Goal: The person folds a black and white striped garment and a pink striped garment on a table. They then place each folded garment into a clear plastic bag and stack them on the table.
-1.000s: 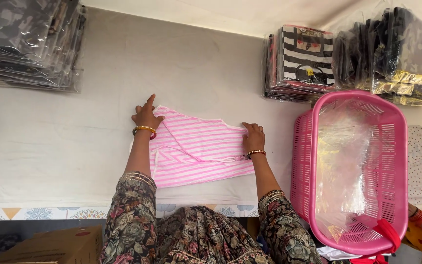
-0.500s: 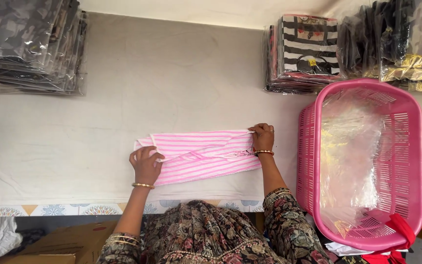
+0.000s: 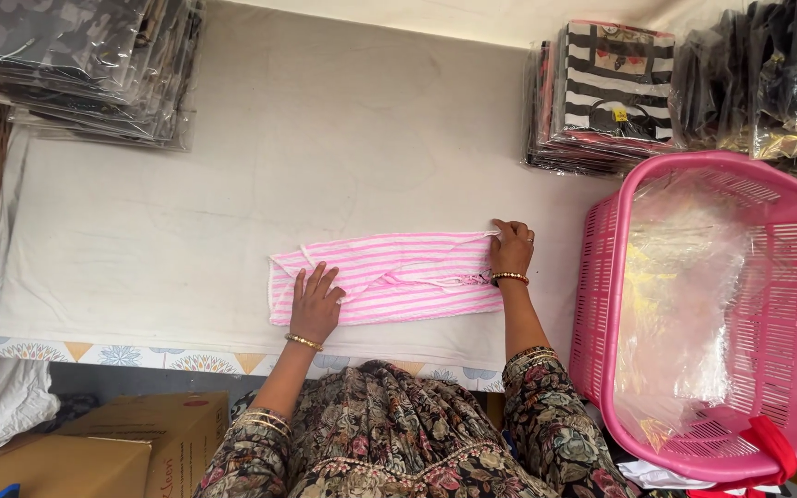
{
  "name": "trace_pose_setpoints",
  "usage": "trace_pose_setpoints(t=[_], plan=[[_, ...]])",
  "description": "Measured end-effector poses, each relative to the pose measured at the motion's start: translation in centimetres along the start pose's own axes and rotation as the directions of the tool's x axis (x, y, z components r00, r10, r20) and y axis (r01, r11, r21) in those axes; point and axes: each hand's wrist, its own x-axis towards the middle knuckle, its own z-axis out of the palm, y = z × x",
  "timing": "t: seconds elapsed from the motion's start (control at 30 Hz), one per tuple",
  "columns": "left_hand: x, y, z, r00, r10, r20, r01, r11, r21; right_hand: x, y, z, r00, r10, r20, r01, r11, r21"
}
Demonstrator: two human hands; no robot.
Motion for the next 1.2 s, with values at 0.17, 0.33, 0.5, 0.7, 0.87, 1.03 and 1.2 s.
trace_pose_setpoints(t=[0.17, 0.33, 0.5, 0.7, 0.87, 1.03, 1.2], plan=[[-0.9, -1.0, 1.2, 0.998, -0.057, 0.026, 0.057, 0.998, 0.003, -1.3, -1.3, 0.3, 0.999, 0.039, -0.012, -0.04, 0.998, -0.039], [0.1, -1.3, -0.2, 0.993, -0.104, 0.052, 0.104, 0.995, -0.006, -5.0, -6.6, 0.3, 0.976, -0.217, -0.012, 0.217, 0.974, 0.07], [2.7, 0.5, -2.2, 0.956, -0.215, 0.198, 0.211, 0.977, 0.041, -7.7, -12.6, 2.7, 0.899, -0.369, 0.234, 0.372, 0.928, 0.033], [5.4, 3.9, 4.7, 0.998, -0.054, 0.032, 0.058, 0.991, -0.117, -9.0, -15.5, 6.9, 0.836, -0.408, 0.367, 0.455, 0.889, -0.047], [4.5, 3.6, 5.6, 0.936, -0.246, 0.252, 0.209, 0.964, 0.165, -7.2, -10.2, 5.6, 0.918, -0.146, 0.368, 0.267, 0.914, -0.305], [4.2, 2.4, 5.3, 0.927, -0.284, 0.244, 0.239, 0.951, 0.197, -6.4, -5.8, 3.0, 0.949, 0.023, 0.315, 0.108, 0.914, -0.391], [4.6, 2.3, 5.1, 0.924, -0.296, 0.243, 0.253, 0.948, 0.191, -6.2, -5.2, 3.4, 0.958, 0.048, 0.282, 0.065, 0.923, -0.38]])
